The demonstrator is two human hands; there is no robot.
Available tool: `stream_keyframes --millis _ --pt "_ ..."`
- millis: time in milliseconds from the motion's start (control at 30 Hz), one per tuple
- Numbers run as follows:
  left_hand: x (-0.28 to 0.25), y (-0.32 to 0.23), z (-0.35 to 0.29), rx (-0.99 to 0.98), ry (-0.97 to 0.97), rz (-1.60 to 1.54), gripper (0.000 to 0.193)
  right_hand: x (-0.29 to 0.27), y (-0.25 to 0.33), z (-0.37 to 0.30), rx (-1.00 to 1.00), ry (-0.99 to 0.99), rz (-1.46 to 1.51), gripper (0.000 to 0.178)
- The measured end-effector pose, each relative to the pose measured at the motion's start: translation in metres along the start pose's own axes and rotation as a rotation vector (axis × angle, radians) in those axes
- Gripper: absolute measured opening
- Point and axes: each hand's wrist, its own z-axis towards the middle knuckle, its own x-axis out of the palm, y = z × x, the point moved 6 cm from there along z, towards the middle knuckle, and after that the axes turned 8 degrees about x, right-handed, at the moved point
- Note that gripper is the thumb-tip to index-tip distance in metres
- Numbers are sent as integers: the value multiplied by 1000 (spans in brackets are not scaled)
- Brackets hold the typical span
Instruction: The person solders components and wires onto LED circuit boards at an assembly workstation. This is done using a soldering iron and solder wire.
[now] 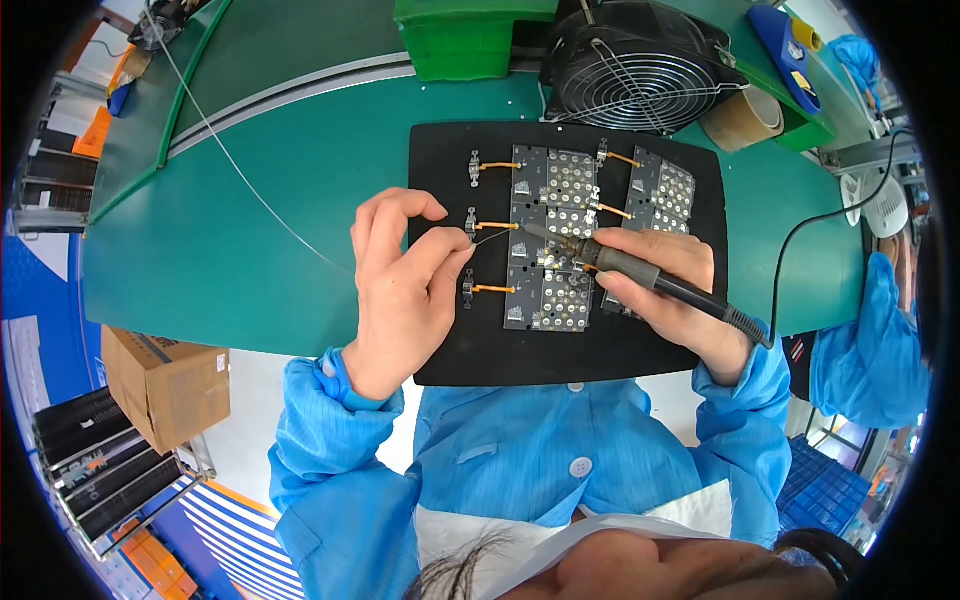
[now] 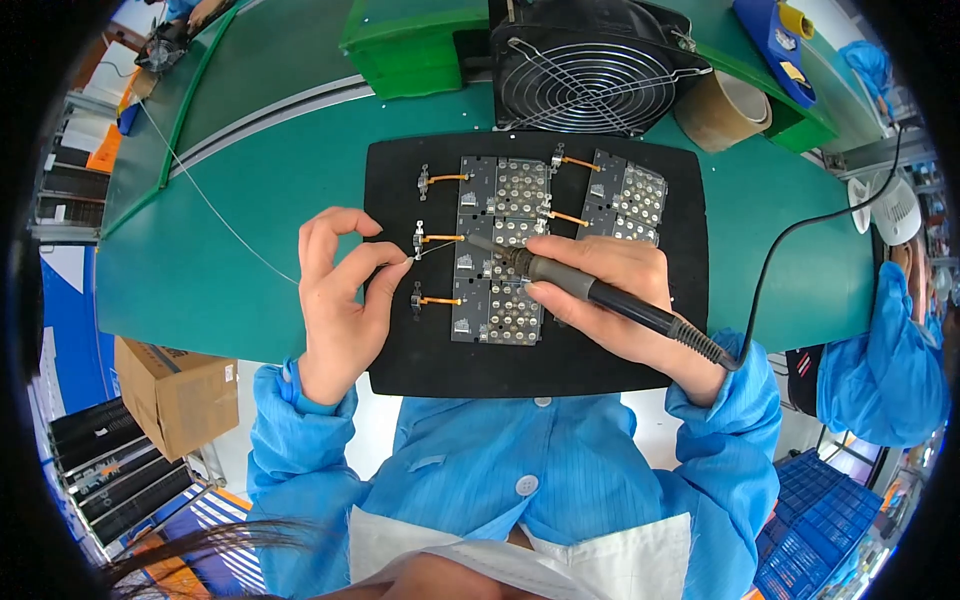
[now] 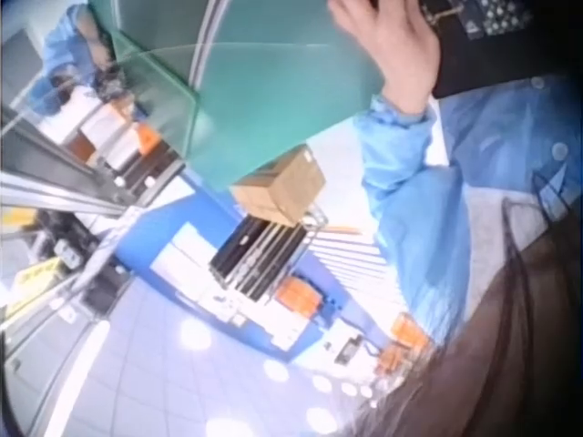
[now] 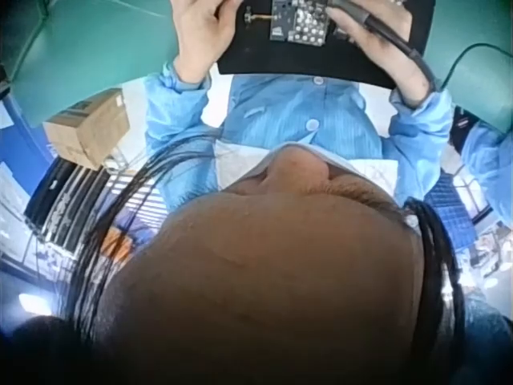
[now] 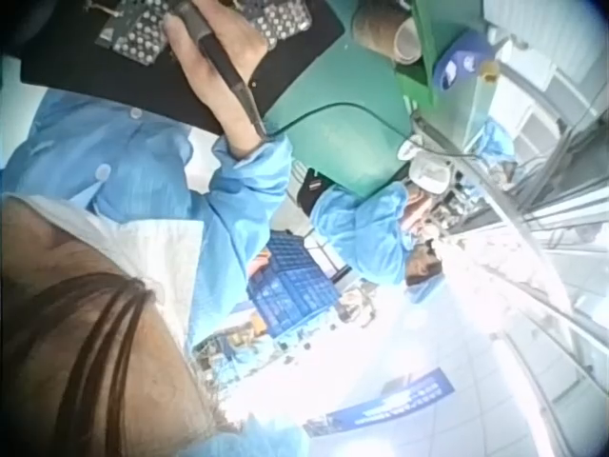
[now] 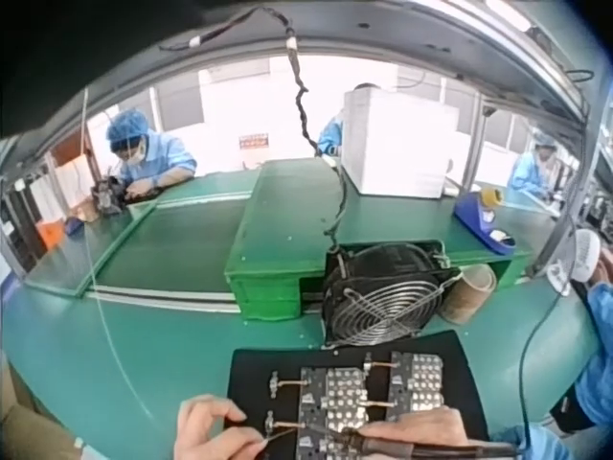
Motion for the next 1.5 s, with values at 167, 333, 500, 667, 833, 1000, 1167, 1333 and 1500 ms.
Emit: stream_keyframes --millis 167,333,500,667,833,1000,1167,1333,1500 --pt "2 -1 4 9 5 15 17 1 0 1 34 43 3 33" --pt "9 1 8 21 2 -7 17 1 -1 1 36 47 -1 34" --pt "14 -1 14 61 16 -38 15 1 -2 0 14 34 5 33" --pt "24 9 13 -79 45 -269 13 1 -3 1 34 48 -3 33" --pt "35 22 16 -218 100 -384 14 0 -3 0 32 30 7 34" --pt "49 28 12 -173 147 -390 15 -1 -4 0 32 9 -5 34" --pt "52 31 11 -177 122 -412 14 1 -5 1 21 42 27 34" --pt "51 31 11 -189 113 -419 12 1 -6 1 23 40 29 34" --pt "50 29 13 -180 102 -419 12 -1 -7 1 61 25 58 33"
